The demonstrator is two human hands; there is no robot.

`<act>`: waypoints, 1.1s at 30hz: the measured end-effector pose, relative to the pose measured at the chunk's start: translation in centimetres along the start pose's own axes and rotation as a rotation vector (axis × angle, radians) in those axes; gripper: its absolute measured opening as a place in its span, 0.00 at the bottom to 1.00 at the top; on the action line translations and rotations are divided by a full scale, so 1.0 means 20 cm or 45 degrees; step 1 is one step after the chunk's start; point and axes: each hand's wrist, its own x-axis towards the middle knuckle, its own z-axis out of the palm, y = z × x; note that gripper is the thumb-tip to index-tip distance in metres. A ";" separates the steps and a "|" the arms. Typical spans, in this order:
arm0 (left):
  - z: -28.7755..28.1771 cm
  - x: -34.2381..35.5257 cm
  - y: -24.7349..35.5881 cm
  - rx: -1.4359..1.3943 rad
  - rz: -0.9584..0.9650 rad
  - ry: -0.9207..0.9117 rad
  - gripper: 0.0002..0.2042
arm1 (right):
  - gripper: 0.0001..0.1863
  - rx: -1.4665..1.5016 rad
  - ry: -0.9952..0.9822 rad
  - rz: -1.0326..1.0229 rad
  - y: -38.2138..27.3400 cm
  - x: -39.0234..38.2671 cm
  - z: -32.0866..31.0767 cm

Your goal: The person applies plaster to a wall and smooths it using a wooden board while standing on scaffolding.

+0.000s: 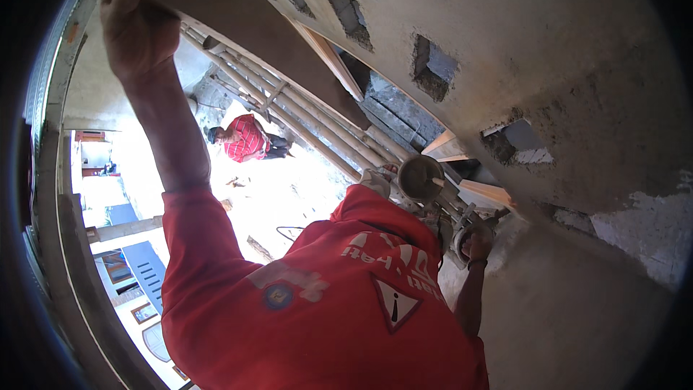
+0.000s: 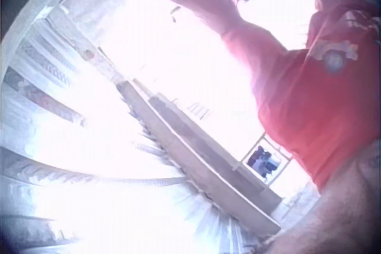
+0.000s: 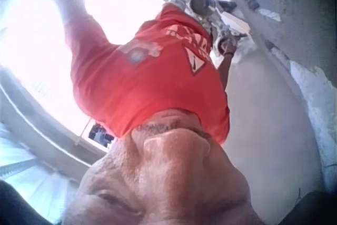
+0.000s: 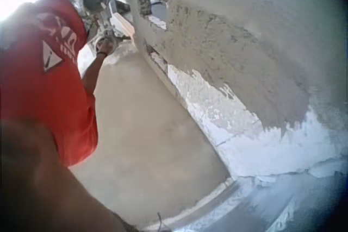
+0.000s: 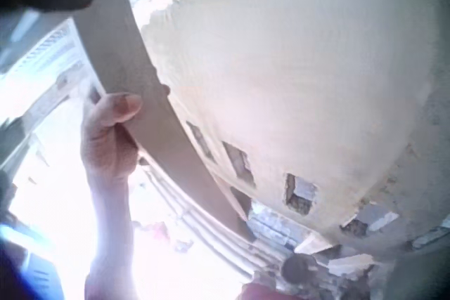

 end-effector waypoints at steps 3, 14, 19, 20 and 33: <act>0.24 -0.06 -0.17 0.222 0.065 0.289 0.32 | 0.09 -0.077 0.097 0.006 -0.06 0.00 -0.04; -0.27 -0.22 -0.65 0.273 -0.168 0.427 0.32 | 0.09 -0.283 0.004 -0.064 -0.22 0.03 -0.03; -0.45 -0.28 -0.94 0.471 -0.124 0.435 0.31 | 0.06 -1.268 -0.126 -0.424 -0.10 0.38 -0.32; -0.48 -0.29 -0.96 0.441 -0.139 0.409 0.31 | 0.07 -1.379 -0.140 -0.469 -0.11 0.38 -0.26; -0.55 -0.41 -1.21 0.632 -0.347 0.373 0.34 | 0.13 -0.757 -0.272 -0.044 -0.33 0.05 0.07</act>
